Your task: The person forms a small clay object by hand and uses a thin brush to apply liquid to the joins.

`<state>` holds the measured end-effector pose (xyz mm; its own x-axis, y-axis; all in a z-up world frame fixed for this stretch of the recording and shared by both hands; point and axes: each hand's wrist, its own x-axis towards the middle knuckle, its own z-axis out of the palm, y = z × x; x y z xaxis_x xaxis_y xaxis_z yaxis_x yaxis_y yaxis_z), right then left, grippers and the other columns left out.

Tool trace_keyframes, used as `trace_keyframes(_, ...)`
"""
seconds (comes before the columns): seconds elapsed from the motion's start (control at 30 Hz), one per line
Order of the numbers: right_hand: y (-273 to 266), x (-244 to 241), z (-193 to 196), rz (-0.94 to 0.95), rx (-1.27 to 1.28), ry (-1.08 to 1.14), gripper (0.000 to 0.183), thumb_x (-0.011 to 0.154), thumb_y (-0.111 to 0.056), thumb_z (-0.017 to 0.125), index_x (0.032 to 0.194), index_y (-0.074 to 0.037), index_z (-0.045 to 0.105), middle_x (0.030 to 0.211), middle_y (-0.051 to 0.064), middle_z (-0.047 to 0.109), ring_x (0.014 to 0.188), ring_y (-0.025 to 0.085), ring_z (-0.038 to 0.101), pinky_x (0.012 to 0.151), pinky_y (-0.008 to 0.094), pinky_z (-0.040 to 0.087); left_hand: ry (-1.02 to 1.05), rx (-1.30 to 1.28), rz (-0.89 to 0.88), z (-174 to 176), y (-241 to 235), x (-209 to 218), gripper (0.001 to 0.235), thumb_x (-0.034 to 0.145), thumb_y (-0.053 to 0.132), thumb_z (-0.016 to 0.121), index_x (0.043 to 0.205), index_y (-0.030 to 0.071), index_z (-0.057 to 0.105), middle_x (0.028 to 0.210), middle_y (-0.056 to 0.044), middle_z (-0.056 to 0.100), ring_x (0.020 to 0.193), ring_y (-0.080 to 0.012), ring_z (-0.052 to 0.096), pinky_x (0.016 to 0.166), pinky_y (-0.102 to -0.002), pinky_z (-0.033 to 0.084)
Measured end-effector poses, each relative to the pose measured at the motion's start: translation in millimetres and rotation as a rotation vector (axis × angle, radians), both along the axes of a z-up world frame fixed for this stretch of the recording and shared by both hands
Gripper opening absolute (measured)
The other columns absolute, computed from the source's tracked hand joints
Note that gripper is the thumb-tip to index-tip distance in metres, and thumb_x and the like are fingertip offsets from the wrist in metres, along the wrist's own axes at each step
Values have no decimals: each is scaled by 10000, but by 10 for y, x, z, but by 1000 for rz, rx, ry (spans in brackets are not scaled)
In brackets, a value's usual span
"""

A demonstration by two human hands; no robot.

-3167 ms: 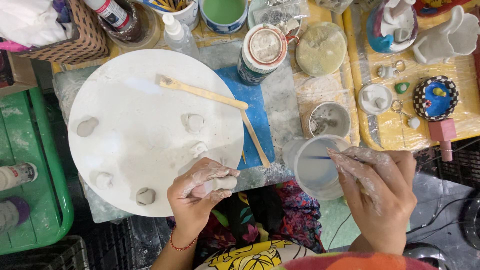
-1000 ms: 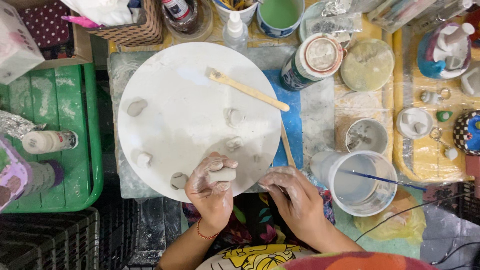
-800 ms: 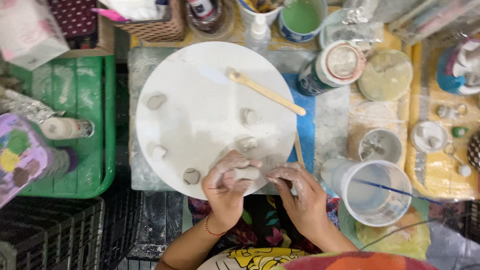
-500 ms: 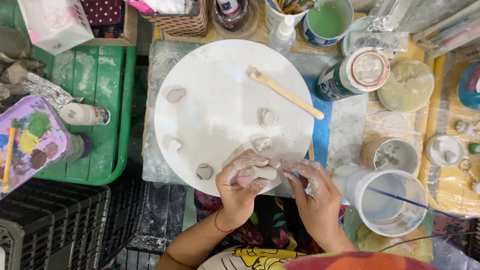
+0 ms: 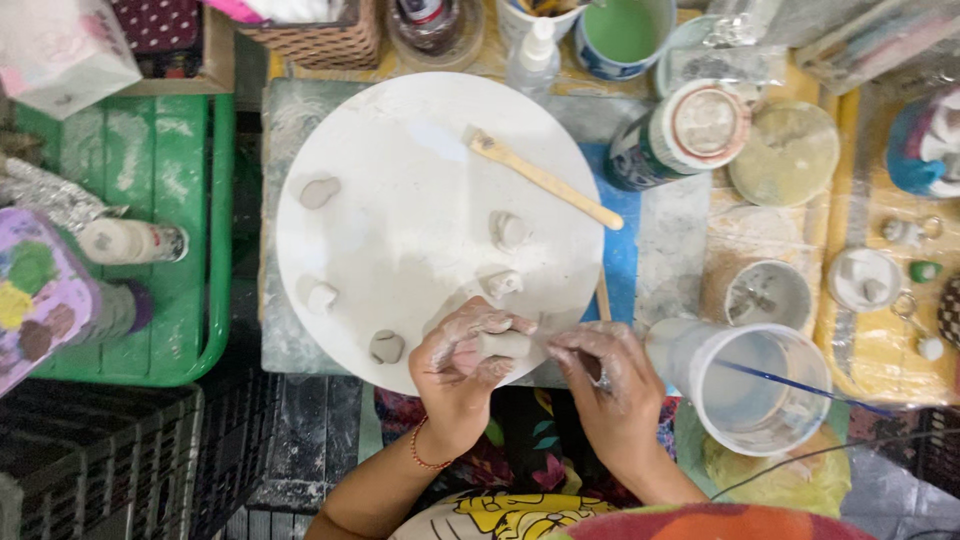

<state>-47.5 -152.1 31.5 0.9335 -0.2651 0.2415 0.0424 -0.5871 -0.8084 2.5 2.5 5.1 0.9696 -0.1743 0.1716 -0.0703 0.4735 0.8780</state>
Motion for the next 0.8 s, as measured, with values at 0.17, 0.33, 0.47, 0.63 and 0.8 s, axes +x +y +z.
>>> trace_keyframes(0.17,-116,-219,20,45,-12,-163,237,848,77,784,1026,-2,648,1032,101,731,934,239,734,822,337,596,-31,68,23,-8,-83,-29,306,971,96,760,1211,-48,636,1107,-188,744,1062,-255,701,1040,-405,544)
trace_keyframes(0.33,-446,-695,162,256,-17,-276,233,778,-14,819,975,26,701,1049,142,724,935,271,757,812,354,615,-34,61,14,4,-211,-31,280,935,58,756,1176,-49,664,1065,-174,748,1020,-245,692,911,-371,571)
trace_keyframes(0.47,-660,-921,205,261,0,-340,163,804,-41,814,954,-17,754,1049,106,730,938,256,761,795,357,623,5,70,9,15,-276,-68,250,935,33,753,1152,-46,657,1045,-164,722,1017,-256,698,932,-382,569)
trace_keyframes(0.63,-693,-970,100,261,59,-263,142,911,-8,837,984,-57,726,1041,91,769,949,265,803,813,346,642,-35,94,71,-25,-334,-99,263,948,70,759,1158,-44,650,1044,-155,700,1028,-261,700,963,-381,555)
trace_keyframes(0.8,-1038,-1018,347,461,115,-223,170,831,-44,801,976,-7,720,998,164,764,904,300,777,771,381,609,-15,68,92,-51,-360,-136,291,968,123,781,1171,-38,648,1033,-188,716,1024,-256,683,968,-359,536)
